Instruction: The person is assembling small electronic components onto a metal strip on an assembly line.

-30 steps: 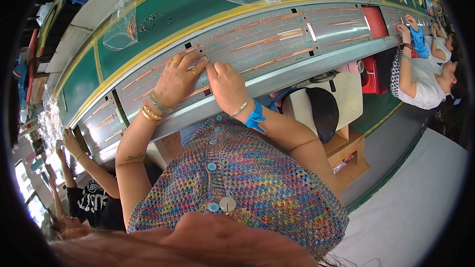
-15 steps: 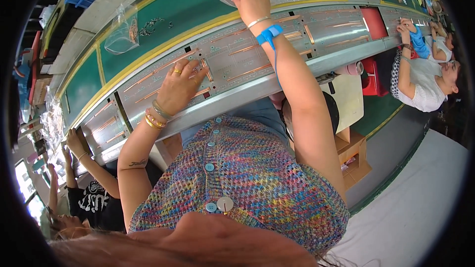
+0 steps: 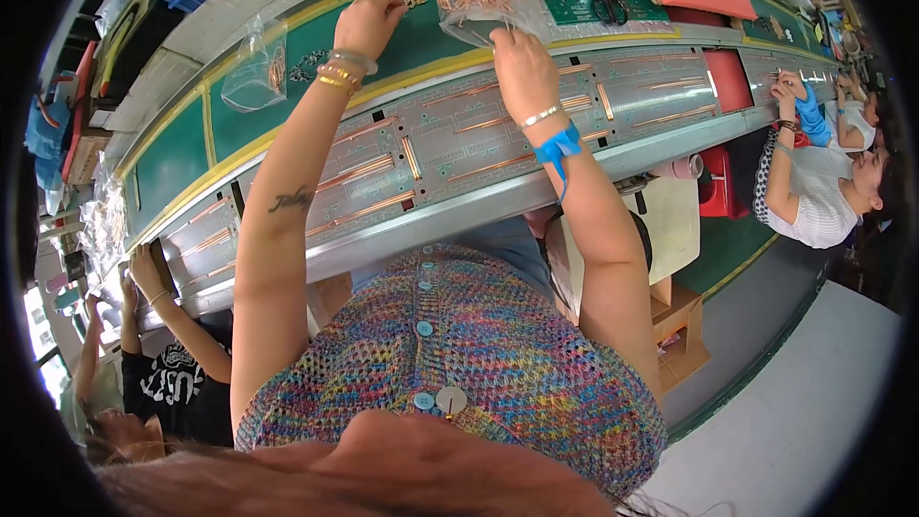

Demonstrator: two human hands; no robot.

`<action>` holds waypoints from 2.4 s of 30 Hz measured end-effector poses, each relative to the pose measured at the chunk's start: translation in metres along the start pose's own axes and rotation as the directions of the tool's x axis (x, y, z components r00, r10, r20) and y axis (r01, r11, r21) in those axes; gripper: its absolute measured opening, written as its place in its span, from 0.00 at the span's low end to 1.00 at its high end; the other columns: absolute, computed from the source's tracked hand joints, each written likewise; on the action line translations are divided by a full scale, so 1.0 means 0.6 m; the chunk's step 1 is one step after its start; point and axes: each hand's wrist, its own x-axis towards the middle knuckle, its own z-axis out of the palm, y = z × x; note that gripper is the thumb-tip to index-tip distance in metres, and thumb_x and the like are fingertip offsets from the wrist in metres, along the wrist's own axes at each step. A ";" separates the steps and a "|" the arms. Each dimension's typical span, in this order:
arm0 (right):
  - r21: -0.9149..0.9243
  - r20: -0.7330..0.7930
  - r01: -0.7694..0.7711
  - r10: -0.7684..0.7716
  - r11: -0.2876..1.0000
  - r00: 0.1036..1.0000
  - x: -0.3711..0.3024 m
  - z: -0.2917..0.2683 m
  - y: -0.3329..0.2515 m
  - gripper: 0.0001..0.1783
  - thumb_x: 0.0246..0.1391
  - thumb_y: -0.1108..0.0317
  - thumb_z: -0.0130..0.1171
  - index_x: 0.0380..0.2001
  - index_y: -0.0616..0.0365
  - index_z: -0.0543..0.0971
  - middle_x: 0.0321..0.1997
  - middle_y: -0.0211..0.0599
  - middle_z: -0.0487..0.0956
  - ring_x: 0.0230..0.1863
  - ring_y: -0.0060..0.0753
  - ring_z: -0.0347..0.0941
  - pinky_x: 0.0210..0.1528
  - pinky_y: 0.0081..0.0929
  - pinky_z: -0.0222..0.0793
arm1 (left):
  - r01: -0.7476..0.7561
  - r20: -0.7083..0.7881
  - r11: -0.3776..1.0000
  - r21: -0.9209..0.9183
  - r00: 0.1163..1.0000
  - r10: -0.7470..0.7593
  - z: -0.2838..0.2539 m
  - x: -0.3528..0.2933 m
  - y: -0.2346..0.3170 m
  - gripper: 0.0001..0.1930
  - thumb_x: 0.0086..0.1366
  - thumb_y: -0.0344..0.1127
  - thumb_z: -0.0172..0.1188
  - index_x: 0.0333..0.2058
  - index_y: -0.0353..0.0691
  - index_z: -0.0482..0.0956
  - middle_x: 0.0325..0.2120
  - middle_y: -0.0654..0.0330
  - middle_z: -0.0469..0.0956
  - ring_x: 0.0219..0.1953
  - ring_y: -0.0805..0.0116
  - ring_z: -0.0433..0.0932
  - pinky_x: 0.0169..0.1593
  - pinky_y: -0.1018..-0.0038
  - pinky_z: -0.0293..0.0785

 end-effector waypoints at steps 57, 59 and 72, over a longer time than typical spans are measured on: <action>0.493 0.077 0.006 -0.050 0.870 0.996 -0.205 -0.034 -0.122 0.07 0.44 0.72 0.59 0.30 0.51 0.76 0.27 0.29 0.74 0.30 0.35 0.72 0.28 0.30 0.68 | 0.237 0.241 0.907 -0.348 0.958 -0.158 -0.097 -0.334 0.089 0.05 0.51 0.27 0.62 0.29 0.39 0.81 0.27 0.59 0.79 0.27 0.64 0.79 0.31 0.73 0.75; 0.479 0.074 0.020 -0.063 0.878 0.995 -0.205 -0.034 -0.121 0.07 0.44 0.72 0.59 0.30 0.51 0.76 0.27 0.29 0.73 0.30 0.35 0.72 0.28 0.30 0.68 | -0.058 0.100 0.980 -0.190 0.992 0.078 -0.091 -0.333 0.094 0.05 0.51 0.25 0.61 0.28 0.41 0.81 0.28 0.61 0.77 0.29 0.62 0.77 0.32 0.71 0.74; 0.493 0.049 0.059 -0.095 0.868 0.994 -0.208 -0.030 -0.121 0.10 0.42 0.76 0.60 0.31 0.54 0.77 0.27 0.30 0.74 0.29 0.35 0.71 0.29 0.29 0.67 | 0.125 0.089 0.916 -0.382 0.991 -0.098 -0.128 -0.240 0.019 0.05 0.50 0.27 0.64 0.28 0.39 0.80 0.29 0.60 0.77 0.26 0.68 0.77 0.30 0.77 0.73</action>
